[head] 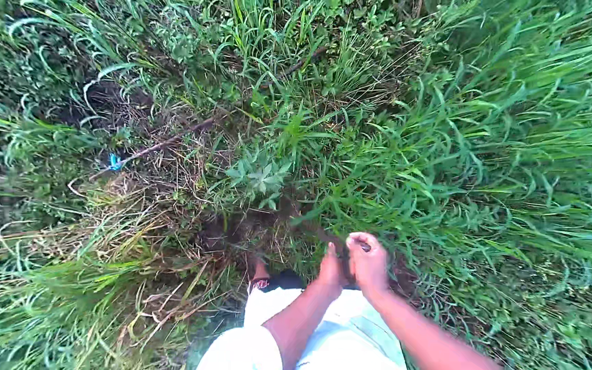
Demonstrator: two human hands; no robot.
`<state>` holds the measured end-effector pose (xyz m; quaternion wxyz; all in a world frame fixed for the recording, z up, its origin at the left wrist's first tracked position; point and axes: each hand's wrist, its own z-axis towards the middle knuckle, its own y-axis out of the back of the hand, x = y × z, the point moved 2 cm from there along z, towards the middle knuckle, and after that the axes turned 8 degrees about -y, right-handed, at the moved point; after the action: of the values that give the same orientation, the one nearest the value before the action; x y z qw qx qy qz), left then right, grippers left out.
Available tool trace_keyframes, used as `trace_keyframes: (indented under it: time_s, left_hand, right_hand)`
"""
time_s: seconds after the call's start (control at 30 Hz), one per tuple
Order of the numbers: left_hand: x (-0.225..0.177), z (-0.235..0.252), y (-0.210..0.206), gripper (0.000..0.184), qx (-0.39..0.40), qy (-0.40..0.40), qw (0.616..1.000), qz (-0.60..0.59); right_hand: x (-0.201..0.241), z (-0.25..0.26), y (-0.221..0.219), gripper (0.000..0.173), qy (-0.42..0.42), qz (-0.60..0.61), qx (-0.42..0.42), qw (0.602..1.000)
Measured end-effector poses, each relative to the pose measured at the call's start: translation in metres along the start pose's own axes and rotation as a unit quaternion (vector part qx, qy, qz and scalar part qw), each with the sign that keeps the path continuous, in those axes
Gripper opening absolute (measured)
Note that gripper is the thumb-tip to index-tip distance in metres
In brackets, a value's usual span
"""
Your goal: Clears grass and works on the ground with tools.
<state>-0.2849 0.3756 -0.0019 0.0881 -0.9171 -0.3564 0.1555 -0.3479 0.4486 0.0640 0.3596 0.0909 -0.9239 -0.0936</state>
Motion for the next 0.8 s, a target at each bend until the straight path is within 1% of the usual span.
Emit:
trace_keyframes:
  time_s: [0.07,0.1,0.2,0.33,0.4,0.47,0.53,0.67,0.73,0.8]
  left_hand:
    - [-0.006,-0.007,-0.009,0.072,-0.047,-0.024,0.997,-0.065]
    - [-0.009,-0.01,-0.007,0.068,-0.056,-0.036,0.995,-0.079]
    - [-0.028,-0.02,0.005,0.058,-0.054,-0.043,0.995,-0.077]
    - [-0.058,-0.027,0.007,0.047,-0.08,-0.037,0.996,-0.031]
    - [-0.066,-0.021,0.009,0.043,-0.093,-0.06,0.994,-0.009]
    - [-0.074,-0.015,0.01,0.041,-0.097,-0.077,0.992,-0.004]
    - [-0.079,-0.008,0.01,0.04,-0.109,-0.088,0.99,0.025]
    - [-0.085,0.014,0.011,0.043,-0.129,-0.09,0.981,0.117]
    - [-0.104,0.027,0.012,0.041,-0.136,-0.096,0.975,0.149]
    - [-0.12,0.044,0.013,0.04,-0.14,-0.106,0.968,0.18]
  right_hand:
    - [0.0,-0.004,-0.009,0.027,-0.022,0.027,0.025,0.999]
    - [0.001,-0.007,-0.014,0.027,-0.033,0.039,0.037,0.998]
    - [0.005,-0.014,-0.032,0.028,-0.058,0.06,0.073,0.994]
    - [0.016,-0.014,-0.053,0.025,-0.065,0.053,0.078,0.993]
    - [0.022,-0.011,-0.061,0.023,-0.061,0.043,0.067,0.995]
    - [0.027,-0.005,-0.068,0.021,-0.046,0.022,0.055,0.997]
    - [0.029,0.003,-0.072,0.022,-0.037,-0.006,0.047,0.998]
    - [0.034,0.023,-0.077,0.022,-0.034,-0.049,0.031,0.998]
    - [0.038,0.04,-0.09,0.021,-0.03,-0.063,0.032,0.997]
    - [0.036,0.063,-0.103,0.02,0.002,-0.086,0.038,0.996]
